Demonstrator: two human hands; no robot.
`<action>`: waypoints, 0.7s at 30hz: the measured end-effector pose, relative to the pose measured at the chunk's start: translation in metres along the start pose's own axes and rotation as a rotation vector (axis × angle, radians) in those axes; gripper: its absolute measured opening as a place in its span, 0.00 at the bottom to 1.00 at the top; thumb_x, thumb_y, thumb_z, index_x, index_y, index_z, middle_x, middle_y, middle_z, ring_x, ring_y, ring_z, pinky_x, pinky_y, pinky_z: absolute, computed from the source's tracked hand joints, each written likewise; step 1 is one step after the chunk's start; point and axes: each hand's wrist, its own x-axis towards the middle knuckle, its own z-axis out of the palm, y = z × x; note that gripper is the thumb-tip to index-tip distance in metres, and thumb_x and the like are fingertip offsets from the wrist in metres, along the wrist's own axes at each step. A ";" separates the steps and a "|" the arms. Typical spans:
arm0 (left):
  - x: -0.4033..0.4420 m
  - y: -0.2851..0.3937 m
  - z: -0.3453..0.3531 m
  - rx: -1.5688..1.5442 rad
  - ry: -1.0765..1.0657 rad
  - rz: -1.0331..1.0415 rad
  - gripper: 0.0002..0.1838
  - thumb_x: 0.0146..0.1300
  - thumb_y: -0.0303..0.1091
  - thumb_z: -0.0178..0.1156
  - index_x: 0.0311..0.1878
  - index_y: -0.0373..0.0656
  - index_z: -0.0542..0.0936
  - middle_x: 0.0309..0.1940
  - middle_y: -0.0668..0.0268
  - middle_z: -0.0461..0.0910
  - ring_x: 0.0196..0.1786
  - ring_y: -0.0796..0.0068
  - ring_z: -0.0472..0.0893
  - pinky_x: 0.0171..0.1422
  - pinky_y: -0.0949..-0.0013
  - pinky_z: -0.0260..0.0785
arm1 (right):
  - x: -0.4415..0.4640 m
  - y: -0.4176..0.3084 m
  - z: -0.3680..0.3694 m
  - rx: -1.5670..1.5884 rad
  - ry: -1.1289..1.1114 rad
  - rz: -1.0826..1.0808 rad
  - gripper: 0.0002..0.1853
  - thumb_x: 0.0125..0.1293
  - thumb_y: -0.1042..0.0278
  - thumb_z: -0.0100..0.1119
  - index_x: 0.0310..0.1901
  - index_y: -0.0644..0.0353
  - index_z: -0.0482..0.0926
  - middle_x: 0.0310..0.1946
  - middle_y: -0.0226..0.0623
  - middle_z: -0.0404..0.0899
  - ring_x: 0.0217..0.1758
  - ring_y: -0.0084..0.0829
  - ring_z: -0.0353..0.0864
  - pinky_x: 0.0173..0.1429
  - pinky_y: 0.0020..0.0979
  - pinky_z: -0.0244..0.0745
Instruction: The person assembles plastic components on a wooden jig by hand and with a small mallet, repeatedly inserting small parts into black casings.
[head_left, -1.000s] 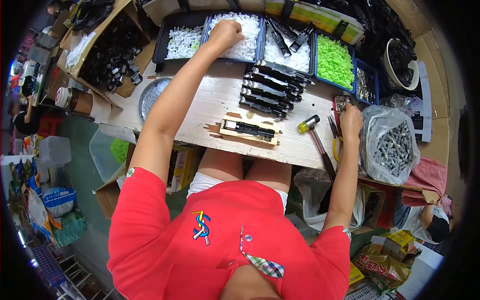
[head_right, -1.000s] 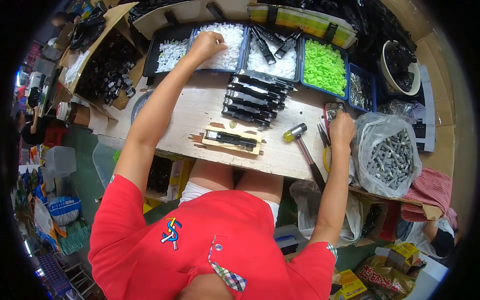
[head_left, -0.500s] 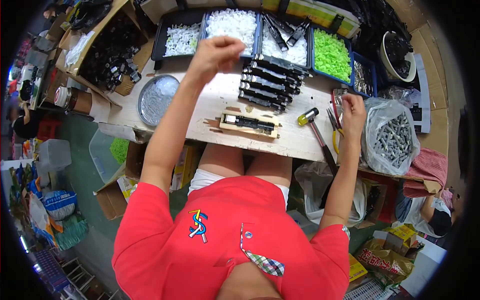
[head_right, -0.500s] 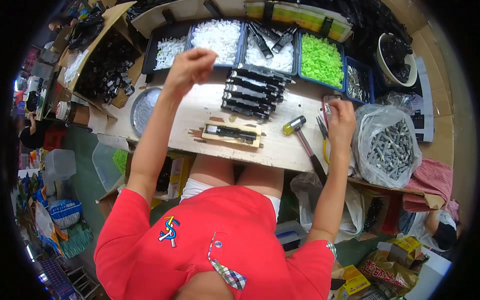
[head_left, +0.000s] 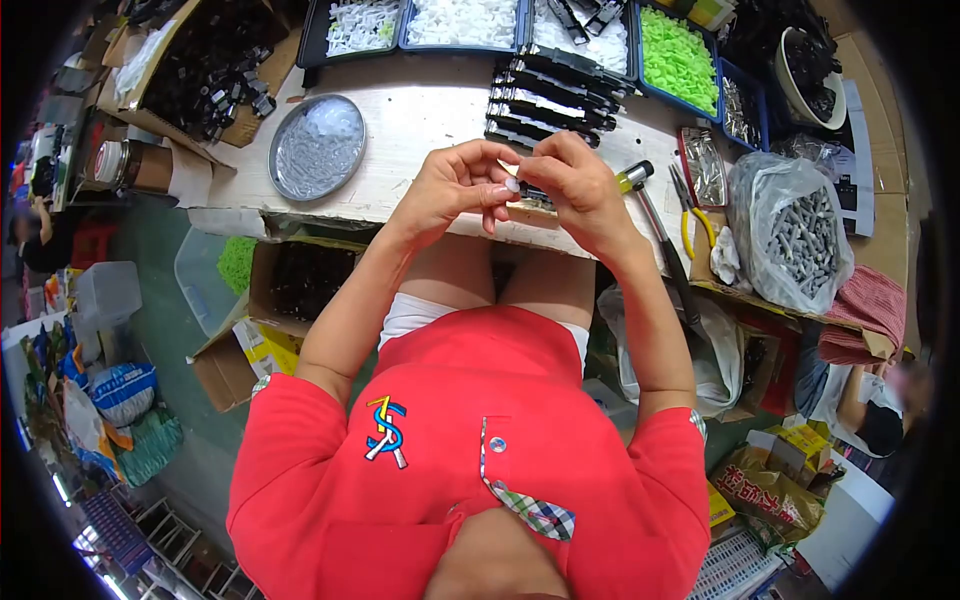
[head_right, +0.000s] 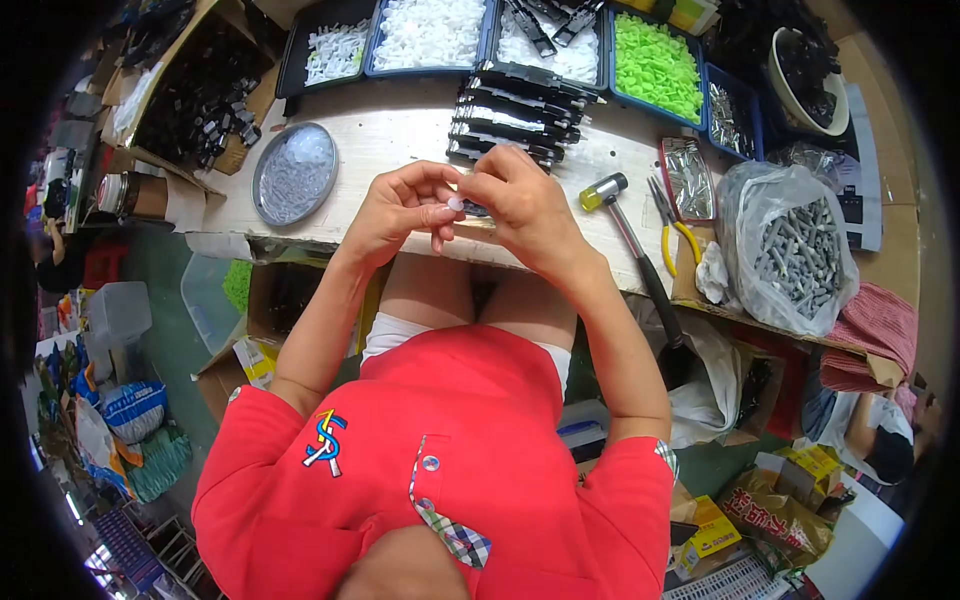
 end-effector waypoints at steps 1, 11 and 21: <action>0.000 0.001 0.000 0.016 -0.004 0.008 0.14 0.56 0.23 0.59 0.47 0.35 0.73 0.28 0.63 0.78 0.27 0.78 0.79 0.25 0.79 0.73 | 0.001 -0.001 0.000 -0.002 -0.002 0.001 0.12 0.45 0.80 0.59 0.34 0.57 0.76 0.29 0.35 0.69 0.35 0.35 0.71 0.35 0.32 0.68; -0.002 0.004 0.000 0.074 0.004 0.031 0.15 0.56 0.22 0.59 0.48 0.35 0.73 0.27 0.66 0.77 0.26 0.80 0.78 0.24 0.79 0.72 | 0.005 -0.005 0.000 -0.101 -0.010 -0.107 0.09 0.45 0.77 0.61 0.31 0.59 0.75 0.29 0.34 0.70 0.35 0.35 0.72 0.36 0.32 0.69; -0.007 -0.007 0.000 -0.016 0.135 0.098 0.13 0.56 0.23 0.59 0.46 0.35 0.76 0.28 0.64 0.78 0.27 0.80 0.77 0.26 0.78 0.73 | 0.001 -0.002 0.018 0.158 0.227 0.064 0.09 0.53 0.84 0.56 0.36 0.63 0.76 0.32 0.37 0.74 0.34 0.30 0.76 0.36 0.26 0.72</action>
